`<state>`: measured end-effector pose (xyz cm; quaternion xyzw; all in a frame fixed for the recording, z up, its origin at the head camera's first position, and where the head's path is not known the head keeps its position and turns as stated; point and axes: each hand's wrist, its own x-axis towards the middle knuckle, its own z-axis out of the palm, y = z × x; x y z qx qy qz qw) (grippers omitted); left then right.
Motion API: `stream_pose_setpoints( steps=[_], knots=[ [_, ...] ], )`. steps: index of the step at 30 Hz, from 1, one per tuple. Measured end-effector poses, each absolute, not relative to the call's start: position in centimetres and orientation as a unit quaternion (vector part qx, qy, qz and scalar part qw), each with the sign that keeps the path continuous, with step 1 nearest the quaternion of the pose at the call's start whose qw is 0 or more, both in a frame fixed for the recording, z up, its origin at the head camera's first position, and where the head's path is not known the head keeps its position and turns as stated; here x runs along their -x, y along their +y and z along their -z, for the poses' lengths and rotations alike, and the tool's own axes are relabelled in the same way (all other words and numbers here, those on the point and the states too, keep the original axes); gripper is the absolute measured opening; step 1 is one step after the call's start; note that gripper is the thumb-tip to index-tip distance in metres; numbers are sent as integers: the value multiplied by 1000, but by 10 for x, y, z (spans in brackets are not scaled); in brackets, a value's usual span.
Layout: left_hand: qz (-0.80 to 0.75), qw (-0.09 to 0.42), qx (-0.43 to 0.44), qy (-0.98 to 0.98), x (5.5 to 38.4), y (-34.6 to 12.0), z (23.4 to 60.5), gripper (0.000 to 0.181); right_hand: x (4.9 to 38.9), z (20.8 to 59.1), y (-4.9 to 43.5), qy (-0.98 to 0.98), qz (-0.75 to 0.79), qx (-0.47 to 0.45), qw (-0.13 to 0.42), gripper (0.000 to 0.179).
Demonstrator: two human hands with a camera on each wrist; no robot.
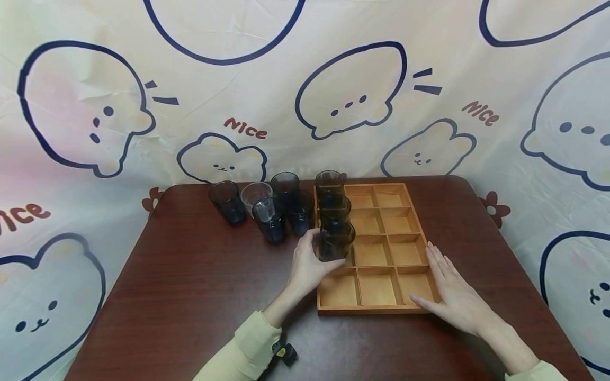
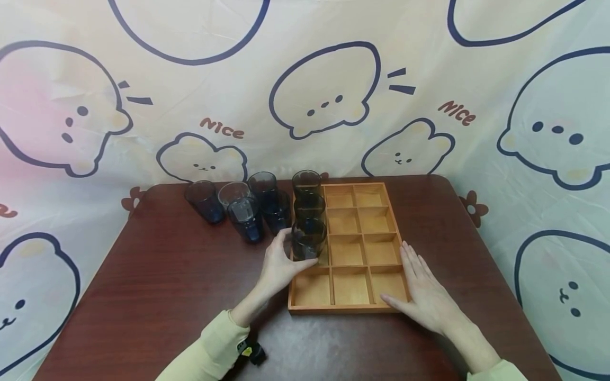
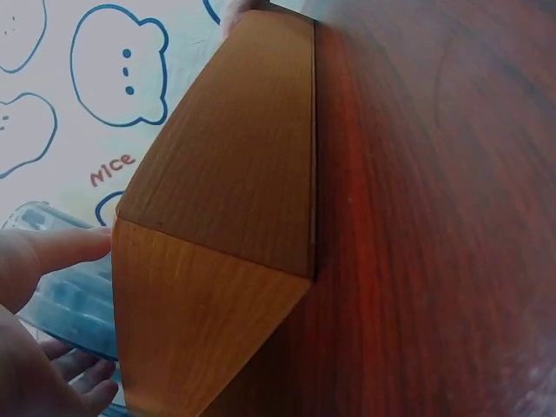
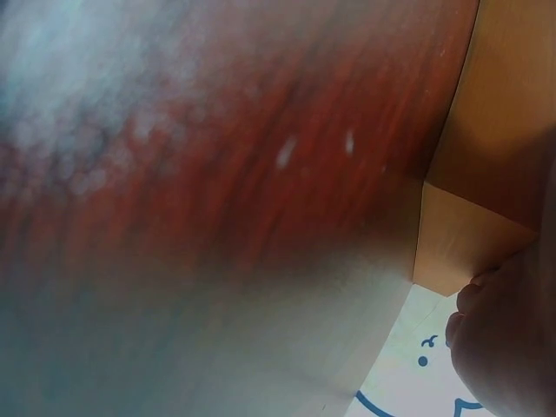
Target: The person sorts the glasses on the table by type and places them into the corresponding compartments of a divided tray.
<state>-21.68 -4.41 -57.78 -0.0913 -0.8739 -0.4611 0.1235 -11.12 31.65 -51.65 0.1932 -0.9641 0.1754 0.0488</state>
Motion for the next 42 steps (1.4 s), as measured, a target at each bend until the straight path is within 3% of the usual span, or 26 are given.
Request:
stream_pose_setpoints(
  steps=[6,28,36,42],
  knots=[
    [450,107,89,-882,216,-46,579,92,112,518,316,-967,-174,-184,39,120],
    [381,165,148,-898,212,-53,575,91,112,516,315,-967,-173,-183,35,120],
    [361,204,192,-889,182,-56,517,78,112,516,314,-968,-175,-180,31,120],
    [317,163,181,-917,173,-58,498,81,113,518,315,-967,-176,-180,30,120]
  ],
)
